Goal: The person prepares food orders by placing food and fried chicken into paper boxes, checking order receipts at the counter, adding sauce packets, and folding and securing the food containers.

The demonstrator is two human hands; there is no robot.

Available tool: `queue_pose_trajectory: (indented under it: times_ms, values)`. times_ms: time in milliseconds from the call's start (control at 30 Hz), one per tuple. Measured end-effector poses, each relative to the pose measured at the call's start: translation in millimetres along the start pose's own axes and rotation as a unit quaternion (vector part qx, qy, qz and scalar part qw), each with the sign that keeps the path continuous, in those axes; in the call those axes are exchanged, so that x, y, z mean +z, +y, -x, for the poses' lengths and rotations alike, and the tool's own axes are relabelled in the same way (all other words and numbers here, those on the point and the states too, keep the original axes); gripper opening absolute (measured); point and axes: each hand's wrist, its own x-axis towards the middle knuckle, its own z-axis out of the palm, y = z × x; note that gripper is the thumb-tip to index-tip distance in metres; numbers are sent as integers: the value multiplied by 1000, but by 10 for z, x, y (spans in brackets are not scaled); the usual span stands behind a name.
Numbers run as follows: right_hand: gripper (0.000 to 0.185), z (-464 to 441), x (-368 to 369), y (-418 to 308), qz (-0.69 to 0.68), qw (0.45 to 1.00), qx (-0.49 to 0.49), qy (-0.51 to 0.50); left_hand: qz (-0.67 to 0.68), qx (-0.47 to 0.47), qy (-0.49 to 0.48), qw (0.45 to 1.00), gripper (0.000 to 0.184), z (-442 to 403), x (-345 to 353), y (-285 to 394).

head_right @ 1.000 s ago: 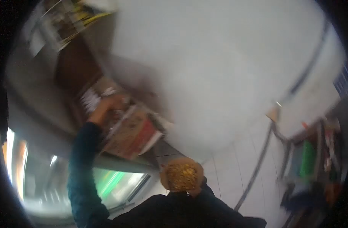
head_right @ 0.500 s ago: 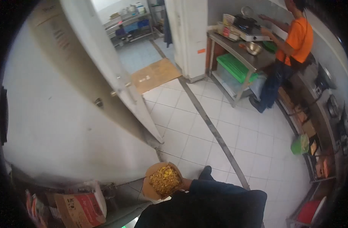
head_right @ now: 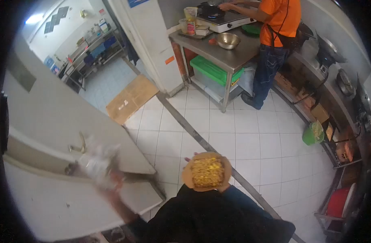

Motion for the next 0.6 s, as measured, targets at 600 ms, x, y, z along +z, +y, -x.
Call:
queue_pose_trajectory:
  times_ms: [600]
  values:
    - [59,-588,-1308,375,498,575,-549,346,239,-144,-226,933,41,-4655,2915,-3245]
